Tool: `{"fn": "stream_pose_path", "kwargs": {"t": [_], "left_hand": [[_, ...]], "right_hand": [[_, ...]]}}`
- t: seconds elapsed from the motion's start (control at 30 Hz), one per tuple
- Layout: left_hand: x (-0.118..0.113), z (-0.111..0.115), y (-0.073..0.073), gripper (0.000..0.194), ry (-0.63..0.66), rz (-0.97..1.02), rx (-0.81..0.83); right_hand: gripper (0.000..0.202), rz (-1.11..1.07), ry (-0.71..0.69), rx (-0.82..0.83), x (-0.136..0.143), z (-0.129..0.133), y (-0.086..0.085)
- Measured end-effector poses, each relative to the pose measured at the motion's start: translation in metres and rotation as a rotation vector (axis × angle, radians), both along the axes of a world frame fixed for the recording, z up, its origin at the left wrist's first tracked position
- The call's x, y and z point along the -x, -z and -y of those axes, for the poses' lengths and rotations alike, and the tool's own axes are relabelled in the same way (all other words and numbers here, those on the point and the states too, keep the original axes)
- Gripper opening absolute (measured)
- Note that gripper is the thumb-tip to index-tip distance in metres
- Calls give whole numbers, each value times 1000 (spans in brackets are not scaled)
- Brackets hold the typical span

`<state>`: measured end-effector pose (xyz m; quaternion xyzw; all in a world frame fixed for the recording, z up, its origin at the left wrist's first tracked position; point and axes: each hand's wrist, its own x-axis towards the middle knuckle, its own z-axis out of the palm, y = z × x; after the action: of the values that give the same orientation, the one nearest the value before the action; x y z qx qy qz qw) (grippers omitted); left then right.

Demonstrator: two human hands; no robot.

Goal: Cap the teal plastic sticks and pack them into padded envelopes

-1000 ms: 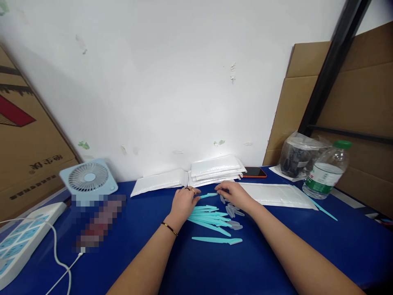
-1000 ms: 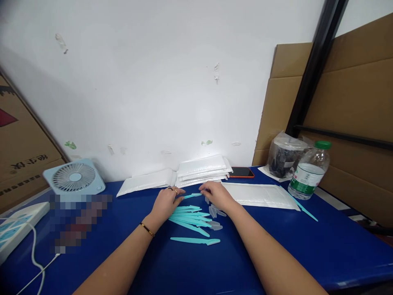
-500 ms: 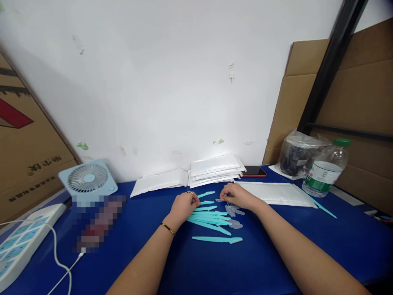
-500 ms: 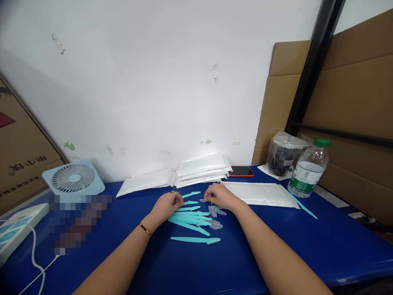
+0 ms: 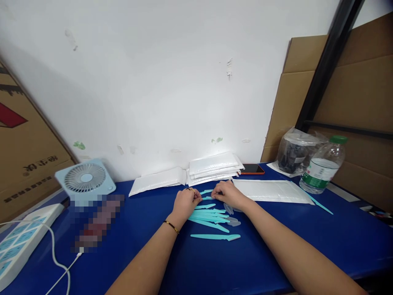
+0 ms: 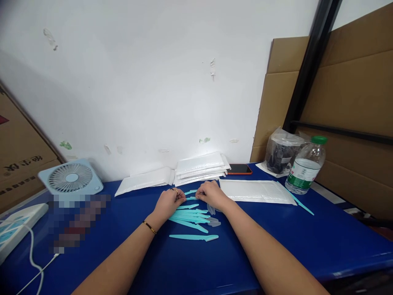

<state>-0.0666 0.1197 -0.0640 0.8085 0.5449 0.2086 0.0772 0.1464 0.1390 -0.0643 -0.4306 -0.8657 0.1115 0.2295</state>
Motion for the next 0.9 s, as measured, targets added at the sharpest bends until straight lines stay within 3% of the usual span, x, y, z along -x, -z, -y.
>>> {"fn": "stream_pose_path", "kwargs": {"t": [0.1,0.27,0.37,0.57,0.9], "left_hand": [[9,0,-5,20,17,40,2],[25,-1,-7,19,195,66,131],[27,-2,-5,13,210,11,128],[26,-5,-3,12,187,-8,98],[11,-5,4,14,177,-16,56]], "right_hand": [[17,-35,14,2,-16,1,-11],[17,23,-155,165,-43,11,-27],[13,85,-221,199,-41,13,-22],[13,44,-62,83,-27,3,-3],[15,14,-43,18,-3,4,6]]}}
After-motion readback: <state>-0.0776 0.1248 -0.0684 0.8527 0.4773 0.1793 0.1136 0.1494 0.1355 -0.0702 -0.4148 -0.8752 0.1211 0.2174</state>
